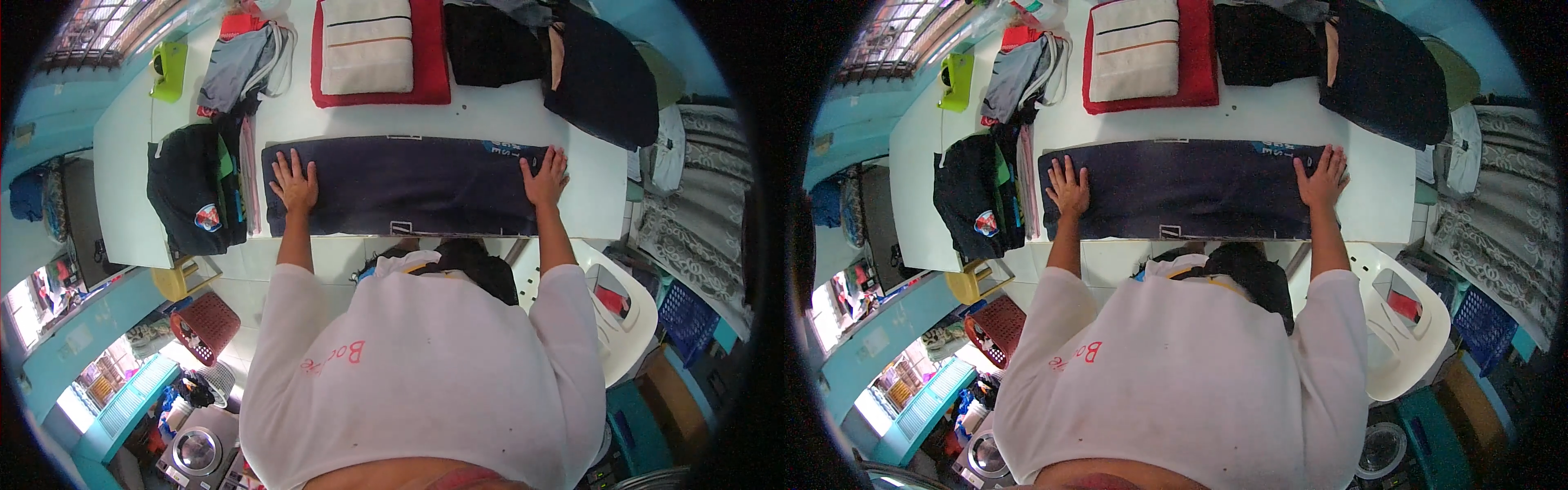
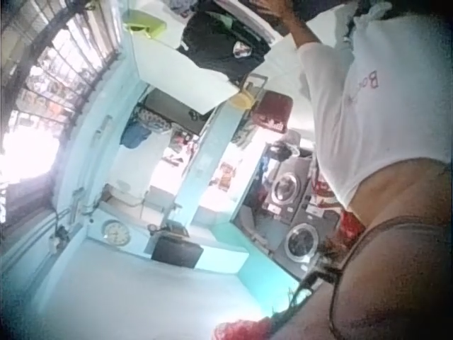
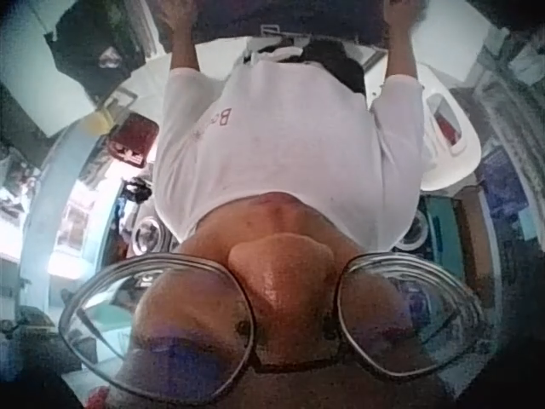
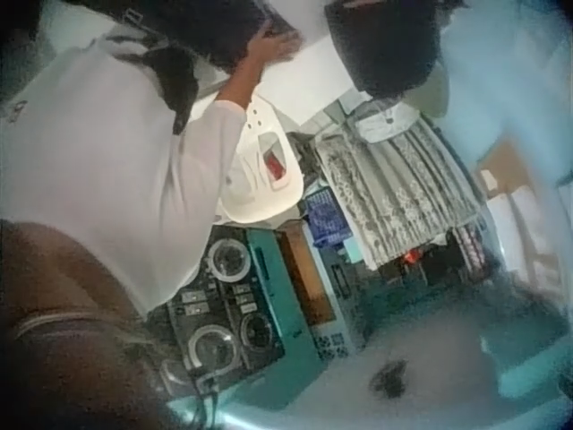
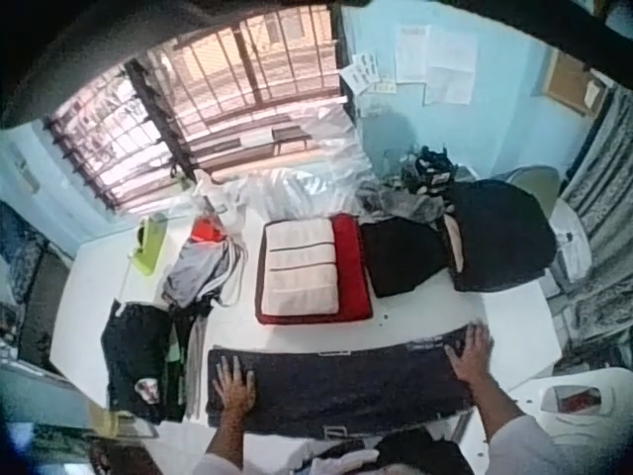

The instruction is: Folding various pieces of laundry, including a dark t-shirt, a white t-shirt, and a pink towel, on a table in a laundry shop.

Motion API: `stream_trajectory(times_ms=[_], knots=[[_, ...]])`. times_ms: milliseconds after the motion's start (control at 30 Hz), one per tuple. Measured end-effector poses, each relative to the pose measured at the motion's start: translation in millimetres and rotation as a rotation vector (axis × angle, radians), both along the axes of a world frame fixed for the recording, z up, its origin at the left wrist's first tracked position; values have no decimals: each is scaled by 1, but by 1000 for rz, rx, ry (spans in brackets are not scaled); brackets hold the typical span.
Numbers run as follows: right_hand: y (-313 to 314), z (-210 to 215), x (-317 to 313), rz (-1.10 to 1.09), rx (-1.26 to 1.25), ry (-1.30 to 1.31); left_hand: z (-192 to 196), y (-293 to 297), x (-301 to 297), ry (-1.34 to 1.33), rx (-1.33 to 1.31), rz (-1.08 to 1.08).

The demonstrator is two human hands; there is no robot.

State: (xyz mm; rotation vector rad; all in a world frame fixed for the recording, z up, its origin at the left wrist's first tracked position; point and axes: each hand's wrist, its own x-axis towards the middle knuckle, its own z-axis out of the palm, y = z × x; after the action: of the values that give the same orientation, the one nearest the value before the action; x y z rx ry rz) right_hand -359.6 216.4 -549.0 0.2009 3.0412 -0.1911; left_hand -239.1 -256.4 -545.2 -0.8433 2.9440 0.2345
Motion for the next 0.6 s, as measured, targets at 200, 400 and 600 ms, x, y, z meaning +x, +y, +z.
stream_trajectory(times_ms=[200, 400, 600], knots=[[1, 9, -7, -9, 56, 28, -6, -7, 2, -14, -28, 22], [-26, 33, 28, 74, 78, 193, 3, -27, 38, 450, -28, 117], [-48, 18, 67, 177, 40, -4, -22, -30, 58, 174, -140, 384]])
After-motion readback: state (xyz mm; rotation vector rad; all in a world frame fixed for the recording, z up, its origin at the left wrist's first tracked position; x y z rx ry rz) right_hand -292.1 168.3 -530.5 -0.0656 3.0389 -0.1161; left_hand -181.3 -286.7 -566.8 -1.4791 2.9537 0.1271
